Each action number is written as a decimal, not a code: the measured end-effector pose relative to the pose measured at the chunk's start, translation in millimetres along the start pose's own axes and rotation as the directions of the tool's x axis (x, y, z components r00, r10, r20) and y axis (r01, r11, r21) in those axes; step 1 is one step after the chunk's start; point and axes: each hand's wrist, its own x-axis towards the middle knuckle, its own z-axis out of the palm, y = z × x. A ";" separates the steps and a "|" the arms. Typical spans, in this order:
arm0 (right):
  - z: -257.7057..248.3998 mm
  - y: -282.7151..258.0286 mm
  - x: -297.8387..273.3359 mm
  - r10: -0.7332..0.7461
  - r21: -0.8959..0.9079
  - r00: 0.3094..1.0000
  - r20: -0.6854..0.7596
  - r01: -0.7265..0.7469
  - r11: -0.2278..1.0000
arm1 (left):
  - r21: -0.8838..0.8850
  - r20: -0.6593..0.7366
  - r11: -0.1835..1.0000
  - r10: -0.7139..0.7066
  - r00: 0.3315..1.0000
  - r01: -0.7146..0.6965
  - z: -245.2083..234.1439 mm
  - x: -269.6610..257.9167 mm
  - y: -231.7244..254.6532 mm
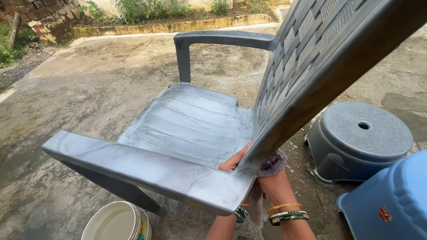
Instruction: The person cleans a plastic chair by wiping the seat, armrests, legs, and underside with a cloth dipped in a bucket of water.
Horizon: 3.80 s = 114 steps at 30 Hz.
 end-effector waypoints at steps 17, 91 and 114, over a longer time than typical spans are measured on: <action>24.6 -50.0 -17.8 -0.256 -0.607 0.939 0.228 0.343 0.717 | -0.509 0.369 0.715 -0.321 0.872 0.479 -57.7 -20.6 -140.2; 132.5 39.0 -87.6 -0.791 -0.609 0.611 0.015 0.633 0.478 | -0.754 0.359 0.526 -0.172 0.917 0.394 -146.2 -43.9 -53.1; 56.3 47.0 -63.4 -0.218 0.193 0.916 -0.338 0.294 0.936 | -0.044 0.062 0.891 -0.450 0.891 0.452 -68.0 -34.1 -72.9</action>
